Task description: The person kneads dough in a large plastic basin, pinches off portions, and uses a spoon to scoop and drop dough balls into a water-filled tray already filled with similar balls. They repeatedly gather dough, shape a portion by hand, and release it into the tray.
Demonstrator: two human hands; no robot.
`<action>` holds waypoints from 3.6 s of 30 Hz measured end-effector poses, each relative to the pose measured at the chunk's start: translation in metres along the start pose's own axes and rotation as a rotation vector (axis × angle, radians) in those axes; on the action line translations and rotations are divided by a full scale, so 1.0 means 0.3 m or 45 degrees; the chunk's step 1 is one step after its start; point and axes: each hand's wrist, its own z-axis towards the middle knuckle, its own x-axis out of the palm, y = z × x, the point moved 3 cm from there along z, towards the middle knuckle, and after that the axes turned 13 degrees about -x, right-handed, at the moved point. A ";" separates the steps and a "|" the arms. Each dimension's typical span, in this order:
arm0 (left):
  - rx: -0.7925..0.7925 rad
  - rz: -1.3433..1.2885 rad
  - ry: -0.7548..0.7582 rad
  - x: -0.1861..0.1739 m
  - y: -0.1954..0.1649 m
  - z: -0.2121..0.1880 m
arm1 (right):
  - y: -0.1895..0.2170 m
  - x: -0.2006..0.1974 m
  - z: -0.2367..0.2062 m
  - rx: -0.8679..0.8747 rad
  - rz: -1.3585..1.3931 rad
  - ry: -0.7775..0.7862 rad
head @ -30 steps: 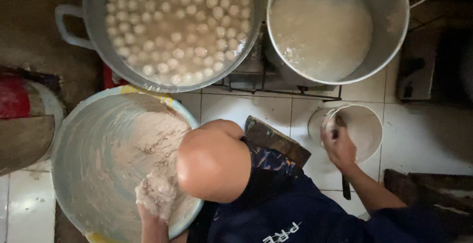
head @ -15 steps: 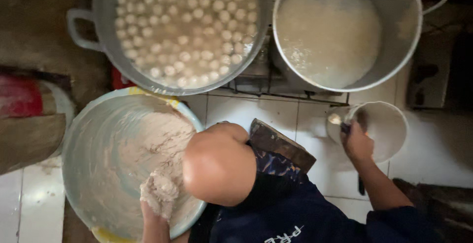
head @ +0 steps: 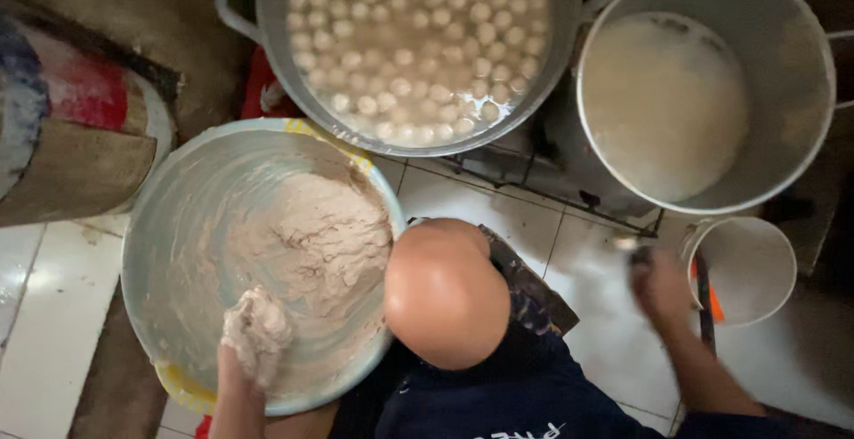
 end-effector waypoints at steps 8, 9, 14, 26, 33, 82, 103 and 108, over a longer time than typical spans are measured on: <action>0.024 0.296 -0.502 -0.051 -0.099 0.003 | 0.556 0.417 0.182 -0.186 0.398 0.522; 0.007 0.359 -0.540 -0.058 -0.103 0.011 | 0.577 0.433 0.191 -0.147 0.384 0.632; -0.076 0.706 -0.589 -0.155 -0.082 0.101 | 0.518 0.370 0.235 0.050 0.272 0.844; -0.080 1.057 -0.407 -0.324 -0.027 0.398 | 0.794 0.477 0.373 0.239 0.177 0.932; 0.193 1.148 -0.413 -0.288 -0.045 0.482 | 1.008 0.615 0.295 0.026 0.346 1.071; 0.670 -0.156 -0.457 0.365 0.179 0.011 | 0.548 -0.336 0.039 -0.952 -0.188 0.384; 0.840 0.999 -1.080 0.190 0.142 0.021 | 1.458 0.584 0.379 -1.356 -0.191 0.906; 0.671 0.366 -0.321 0.160 0.158 0.108 | 1.424 0.606 0.413 -1.355 -0.192 1.022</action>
